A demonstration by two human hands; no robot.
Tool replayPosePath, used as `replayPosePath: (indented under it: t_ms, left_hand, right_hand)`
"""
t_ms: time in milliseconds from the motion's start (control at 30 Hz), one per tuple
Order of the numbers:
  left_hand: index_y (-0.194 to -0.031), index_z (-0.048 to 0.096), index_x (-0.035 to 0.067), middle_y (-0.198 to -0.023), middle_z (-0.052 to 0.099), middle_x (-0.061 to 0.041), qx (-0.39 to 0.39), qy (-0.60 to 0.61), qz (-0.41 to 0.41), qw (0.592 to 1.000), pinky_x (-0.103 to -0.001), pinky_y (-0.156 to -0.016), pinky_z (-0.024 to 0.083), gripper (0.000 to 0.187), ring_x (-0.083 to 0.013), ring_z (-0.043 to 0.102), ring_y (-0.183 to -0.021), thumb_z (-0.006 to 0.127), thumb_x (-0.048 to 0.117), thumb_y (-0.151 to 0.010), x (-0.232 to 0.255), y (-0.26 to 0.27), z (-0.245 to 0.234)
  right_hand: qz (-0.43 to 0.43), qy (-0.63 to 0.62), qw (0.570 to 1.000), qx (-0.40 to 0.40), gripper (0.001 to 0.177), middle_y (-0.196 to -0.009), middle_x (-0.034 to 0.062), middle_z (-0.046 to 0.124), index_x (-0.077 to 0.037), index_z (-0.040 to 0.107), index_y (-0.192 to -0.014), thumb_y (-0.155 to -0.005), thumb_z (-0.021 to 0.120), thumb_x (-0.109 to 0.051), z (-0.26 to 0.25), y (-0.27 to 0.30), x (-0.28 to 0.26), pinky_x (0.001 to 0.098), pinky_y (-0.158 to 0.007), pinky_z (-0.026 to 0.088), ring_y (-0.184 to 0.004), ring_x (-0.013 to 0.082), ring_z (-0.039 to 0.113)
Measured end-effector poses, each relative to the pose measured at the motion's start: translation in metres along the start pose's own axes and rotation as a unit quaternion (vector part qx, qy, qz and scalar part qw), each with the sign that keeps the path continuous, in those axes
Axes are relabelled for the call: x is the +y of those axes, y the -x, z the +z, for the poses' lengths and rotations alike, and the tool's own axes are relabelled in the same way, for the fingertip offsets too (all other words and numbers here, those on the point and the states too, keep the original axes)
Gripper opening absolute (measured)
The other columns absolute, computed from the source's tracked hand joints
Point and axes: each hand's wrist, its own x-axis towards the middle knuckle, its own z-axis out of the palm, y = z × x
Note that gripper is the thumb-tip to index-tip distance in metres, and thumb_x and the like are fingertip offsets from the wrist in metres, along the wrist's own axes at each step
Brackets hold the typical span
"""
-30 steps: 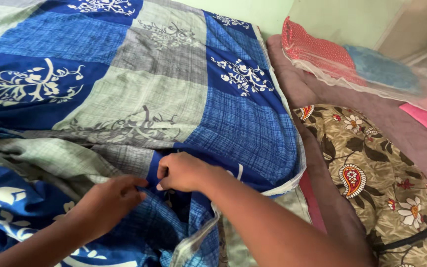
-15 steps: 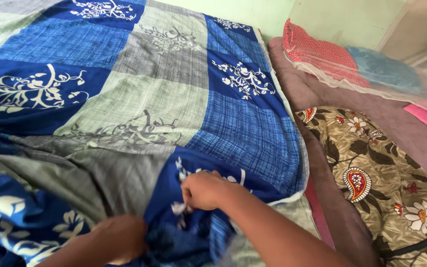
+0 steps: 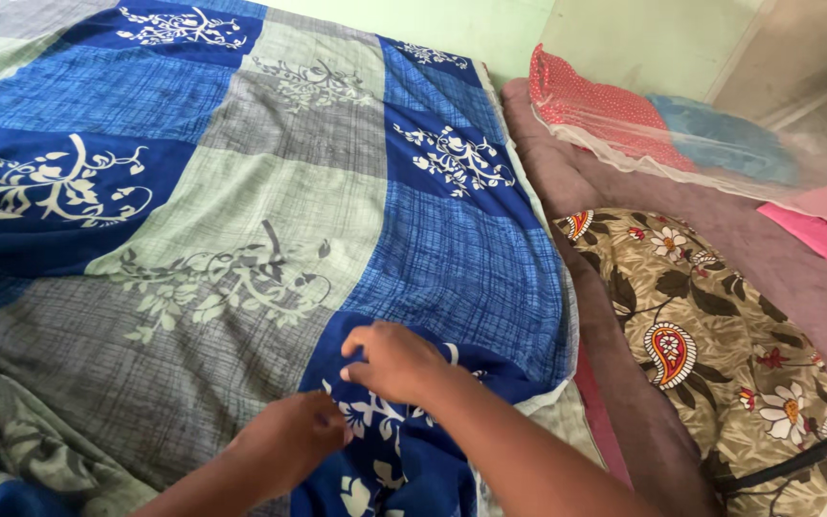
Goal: The person folds a large blue and grey patterned bed sheet on a bed. They smooth the fabric with their hands, fold the sheet in half, and then roll it into a compact bundle.
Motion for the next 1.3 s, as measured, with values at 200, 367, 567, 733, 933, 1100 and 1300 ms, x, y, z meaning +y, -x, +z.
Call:
replayPosePath:
  t_ms: [200, 367, 567, 733, 933, 1100, 1300]
  left_hand:
    - [-0.097, 0.077, 0.016, -0.089, 0.080, -0.007, -0.020, 0.080, 0.046, 0.996, -0.034, -0.081, 0.060, 0.032, -0.0205, 0.080, -0.088, 0.081, 0.041, -0.077, 0.042, 0.024, 0.019]
    - [-0.101, 0.079, 0.015, -0.098, 0.079, -0.005, -0.005, -0.001, 0.058, 0.998, -0.036, -0.087, 0.058, 0.036, -0.0221, 0.076, -0.096, 0.077, 0.047, -0.083, 0.088, 0.029, 0.050]
    - [-0.122, 0.070, 0.020, -0.135, 0.060, -0.002, 0.044, -0.057, -0.016, 0.997, -0.041, -0.106, 0.046, 0.046, -0.0276, 0.055, -0.128, 0.079, 0.046, -0.085, 0.102, 0.020, 0.047]
    - [-0.119, 0.071, 0.022, -0.127, 0.065, 0.000, 0.083, -0.106, -0.026, 0.991, -0.045, -0.106, 0.042, 0.043, -0.0244, 0.057, -0.126, 0.076, 0.047, -0.085, 0.113, 0.037, 0.047]
    - [-0.108, 0.072, 0.014, -0.117, 0.073, -0.005, 0.117, -0.081, 0.087, 0.986, -0.041, -0.096, 0.053, 0.033, -0.0254, 0.068, -0.112, 0.073, 0.036, -0.083, 0.119, 0.028, 0.067]
    - [-0.131, 0.056, 0.005, -0.133, 0.059, -0.018, 0.010, -0.082, 0.072, 0.994, -0.044, -0.098, 0.053, 0.055, -0.0326, 0.063, -0.118, 0.072, 0.039, -0.091, 0.126, 0.000, 0.106]
    - [-0.120, 0.072, 0.014, -0.118, 0.074, -0.012, -0.018, -0.111, -0.026, 0.993, -0.042, -0.095, 0.057, 0.026, -0.0307, 0.071, -0.112, 0.059, 0.016, -0.097, 0.127, 0.002, 0.126]
  right_hand:
    - [0.001, 0.011, 0.996, 0.088, 0.060, -0.148, 0.0180, 0.046, -0.019, 0.054, -0.143, -0.090, 0.071, -0.041, 0.023, 0.000, 0.009, 0.0534, -0.113, 0.035, -0.138, 0.0383, 0.042]
    - [0.022, 0.001, 0.999, 0.045, 0.061, -0.151, 0.0148, 0.043, -0.022, 0.059, -0.138, -0.082, 0.078, -0.037, 0.020, -0.004, 0.025, 0.0502, -0.115, 0.035, -0.142, 0.0363, 0.038]
    - [0.012, -0.037, 0.998, 0.041, 0.055, -0.148, 0.0113, 0.047, -0.023, 0.063, -0.133, -0.081, 0.079, -0.032, 0.020, -0.003, 0.027, 0.0471, -0.115, 0.038, -0.142, 0.0336, 0.042]
    - [-0.019, -0.035, 0.996, 0.083, 0.046, -0.141, 0.0127, 0.055, -0.021, 0.067, -0.129, -0.085, 0.076, -0.027, 0.023, -0.003, 0.041, 0.0475, -0.115, 0.039, -0.137, 0.0356, 0.046]
    - [0.095, -0.152, 0.982, 0.053, 0.041, -0.141, 0.0095, 0.053, -0.021, 0.067, -0.127, -0.086, 0.069, -0.024, 0.007, -0.003, 0.034, 0.0441, -0.095, 0.059, -0.110, 0.0328, 0.071]
    - [0.064, -0.178, 0.980, 0.058, 0.040, -0.137, 0.0132, 0.056, -0.019, 0.069, -0.127, -0.087, 0.071, -0.023, -0.004, 0.004, 0.023, 0.0423, -0.089, 0.059, -0.100, 0.0334, 0.071]
    - [-0.001, -0.205, 0.978, 0.025, 0.039, -0.117, 0.0141, 0.077, -0.011, 0.073, -0.123, -0.085, 0.074, -0.022, 0.001, 0.017, 0.046, 0.0350, -0.090, 0.056, -0.103, 0.0217, 0.073]
